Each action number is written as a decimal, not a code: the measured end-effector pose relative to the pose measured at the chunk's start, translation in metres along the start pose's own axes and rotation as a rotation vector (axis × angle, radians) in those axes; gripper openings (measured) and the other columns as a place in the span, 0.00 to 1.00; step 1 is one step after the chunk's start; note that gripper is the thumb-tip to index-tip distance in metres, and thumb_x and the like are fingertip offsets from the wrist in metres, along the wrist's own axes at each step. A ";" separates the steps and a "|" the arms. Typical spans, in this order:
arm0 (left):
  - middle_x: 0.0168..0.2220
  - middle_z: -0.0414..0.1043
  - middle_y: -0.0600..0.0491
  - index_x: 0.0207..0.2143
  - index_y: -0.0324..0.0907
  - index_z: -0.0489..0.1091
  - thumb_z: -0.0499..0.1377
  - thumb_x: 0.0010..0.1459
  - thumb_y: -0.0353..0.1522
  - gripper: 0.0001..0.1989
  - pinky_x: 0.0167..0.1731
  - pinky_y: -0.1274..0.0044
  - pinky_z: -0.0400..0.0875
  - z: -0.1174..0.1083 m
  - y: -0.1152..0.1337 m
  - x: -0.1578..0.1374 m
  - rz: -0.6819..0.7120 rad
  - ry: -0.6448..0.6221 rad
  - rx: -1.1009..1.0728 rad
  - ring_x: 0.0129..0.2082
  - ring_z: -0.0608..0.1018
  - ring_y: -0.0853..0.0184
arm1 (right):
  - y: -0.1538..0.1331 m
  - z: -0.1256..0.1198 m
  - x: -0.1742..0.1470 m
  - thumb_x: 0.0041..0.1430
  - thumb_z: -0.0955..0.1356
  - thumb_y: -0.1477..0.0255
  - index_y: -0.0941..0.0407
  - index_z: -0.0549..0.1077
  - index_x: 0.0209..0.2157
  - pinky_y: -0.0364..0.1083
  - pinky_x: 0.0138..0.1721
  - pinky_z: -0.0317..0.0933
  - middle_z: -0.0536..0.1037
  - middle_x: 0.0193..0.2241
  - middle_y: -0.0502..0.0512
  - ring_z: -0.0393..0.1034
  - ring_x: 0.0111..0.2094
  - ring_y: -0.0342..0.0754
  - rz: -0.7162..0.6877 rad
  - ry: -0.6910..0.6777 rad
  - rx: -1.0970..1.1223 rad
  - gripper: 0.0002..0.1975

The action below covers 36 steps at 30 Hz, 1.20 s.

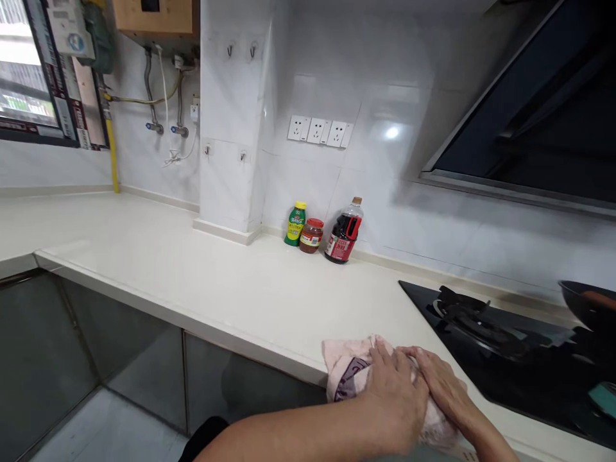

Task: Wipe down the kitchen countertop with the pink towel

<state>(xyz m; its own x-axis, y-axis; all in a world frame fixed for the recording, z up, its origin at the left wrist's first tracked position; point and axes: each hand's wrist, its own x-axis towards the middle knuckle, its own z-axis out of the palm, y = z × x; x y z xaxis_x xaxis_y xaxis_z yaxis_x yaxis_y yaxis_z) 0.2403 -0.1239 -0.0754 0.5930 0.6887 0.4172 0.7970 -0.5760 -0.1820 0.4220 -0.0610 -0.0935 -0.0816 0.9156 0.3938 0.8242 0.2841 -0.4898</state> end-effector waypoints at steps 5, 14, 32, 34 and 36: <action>0.62 0.59 0.27 0.65 0.33 0.57 0.63 0.48 0.43 0.45 0.56 0.47 0.53 -0.005 0.001 -0.008 0.073 -0.016 0.058 0.62 0.62 0.36 | 0.003 -0.005 0.002 0.64 0.50 0.44 0.52 0.77 0.47 0.59 0.66 0.48 0.74 0.52 0.58 0.61 0.59 0.59 0.102 -0.023 0.163 0.36; 0.50 0.68 0.38 0.56 0.38 0.66 0.66 0.44 0.41 0.37 0.50 0.56 0.59 -0.010 -0.003 -0.010 0.033 0.079 0.025 0.51 0.69 0.44 | 0.013 0.001 -0.002 0.65 0.52 0.45 0.52 0.75 0.48 0.60 0.67 0.43 0.74 0.51 0.57 0.61 0.59 0.58 0.095 0.005 0.202 0.34; 0.42 0.66 0.43 0.52 0.41 0.69 0.67 0.44 0.37 0.30 0.39 0.66 0.59 -0.014 -0.009 -0.015 0.074 0.119 0.017 0.38 0.68 0.56 | 0.018 0.003 -0.004 0.68 0.51 0.49 0.53 0.74 0.49 0.56 0.67 0.45 0.71 0.54 0.57 0.60 0.59 0.56 0.072 0.082 0.193 0.31; 0.42 0.66 0.44 0.52 0.41 0.68 0.65 0.47 0.36 0.28 0.39 0.67 0.59 -0.018 -0.013 -0.020 0.084 0.140 0.011 0.37 0.68 0.57 | 0.020 0.005 -0.004 0.68 0.52 0.48 0.53 0.75 0.49 0.55 0.67 0.46 0.72 0.53 0.58 0.61 0.58 0.56 0.059 0.082 0.184 0.31; 0.41 0.66 0.45 0.53 0.42 0.67 0.63 0.51 0.34 0.25 0.38 0.67 0.59 -0.023 -0.019 -0.027 0.097 0.153 0.005 0.37 0.69 0.57 | 0.022 0.007 -0.004 0.67 0.53 0.47 0.54 0.75 0.49 0.56 0.66 0.47 0.72 0.53 0.58 0.61 0.58 0.57 0.057 0.077 0.157 0.32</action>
<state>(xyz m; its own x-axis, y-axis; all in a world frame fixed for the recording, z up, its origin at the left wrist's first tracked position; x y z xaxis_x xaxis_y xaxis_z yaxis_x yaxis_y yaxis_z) 0.2068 -0.1420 -0.0625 0.6431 0.5548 0.5279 0.7376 -0.6340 -0.2322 0.4366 -0.0559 -0.1117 0.0103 0.9087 0.4172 0.7283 0.2791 -0.6258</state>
